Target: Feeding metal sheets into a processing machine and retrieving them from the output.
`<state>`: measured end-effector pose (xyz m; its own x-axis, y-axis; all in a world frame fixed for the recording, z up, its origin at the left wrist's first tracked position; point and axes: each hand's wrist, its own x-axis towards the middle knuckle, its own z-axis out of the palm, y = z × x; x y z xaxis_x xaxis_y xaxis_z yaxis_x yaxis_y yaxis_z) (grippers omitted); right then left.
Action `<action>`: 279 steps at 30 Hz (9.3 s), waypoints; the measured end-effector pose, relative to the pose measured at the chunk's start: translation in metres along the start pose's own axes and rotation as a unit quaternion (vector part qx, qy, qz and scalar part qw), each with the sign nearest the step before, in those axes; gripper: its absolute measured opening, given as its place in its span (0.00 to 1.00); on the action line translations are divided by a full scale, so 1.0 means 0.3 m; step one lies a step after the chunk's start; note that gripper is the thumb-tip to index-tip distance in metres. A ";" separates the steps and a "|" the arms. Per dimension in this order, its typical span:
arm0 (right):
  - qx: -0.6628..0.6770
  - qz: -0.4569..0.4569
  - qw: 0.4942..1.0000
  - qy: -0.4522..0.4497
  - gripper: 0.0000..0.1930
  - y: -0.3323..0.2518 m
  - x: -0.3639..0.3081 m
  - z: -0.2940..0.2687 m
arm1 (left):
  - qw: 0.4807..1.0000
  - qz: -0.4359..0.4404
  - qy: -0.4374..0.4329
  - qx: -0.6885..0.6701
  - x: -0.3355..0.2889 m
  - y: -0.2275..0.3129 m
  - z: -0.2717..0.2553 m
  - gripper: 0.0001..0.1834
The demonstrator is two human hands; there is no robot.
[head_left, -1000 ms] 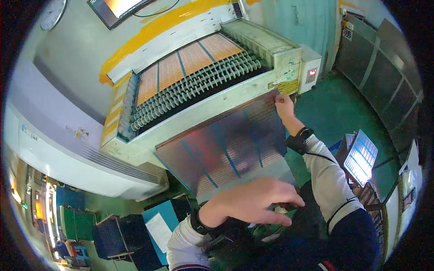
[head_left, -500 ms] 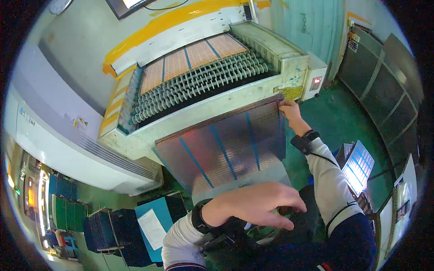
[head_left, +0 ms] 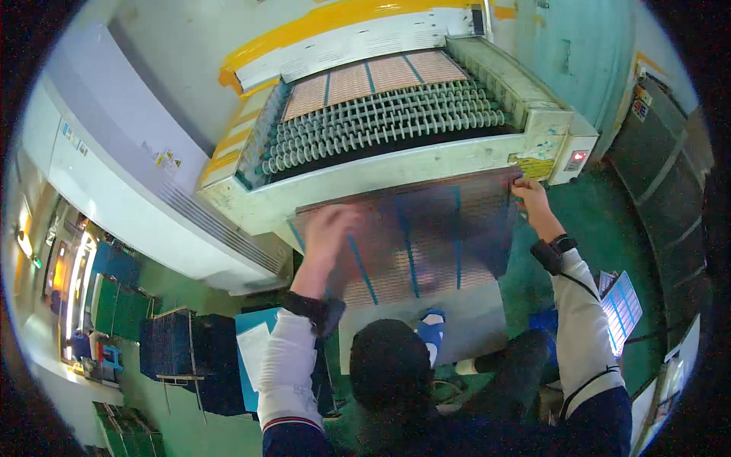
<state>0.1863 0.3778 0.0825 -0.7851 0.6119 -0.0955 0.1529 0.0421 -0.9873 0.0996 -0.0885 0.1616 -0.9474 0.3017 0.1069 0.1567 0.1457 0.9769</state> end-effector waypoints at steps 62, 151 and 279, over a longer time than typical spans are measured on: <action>0.328 0.162 0.882 -0.297 0.09 -0.359 -0.191 0.611 | 0.896 -0.040 -0.287 -0.338 -0.361 0.471 0.389 0.12; 0.344 -0.069 0.906 -0.235 0.12 -0.525 -0.489 0.278 | 0.634 0.198 -0.742 0.091 -0.457 0.452 0.578 0.23; -0.089 -0.082 0.982 0.144 0.21 0.084 -0.020 0.028 | 0.649 0.245 -0.714 0.096 -0.452 0.440 0.536 0.26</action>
<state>0.1901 0.3685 0.0570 -0.6088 0.7828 0.1284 0.1608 0.2803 -0.9464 0.2937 0.0414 0.2462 0.4319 0.9018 -0.0181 0.5038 -0.2246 0.8341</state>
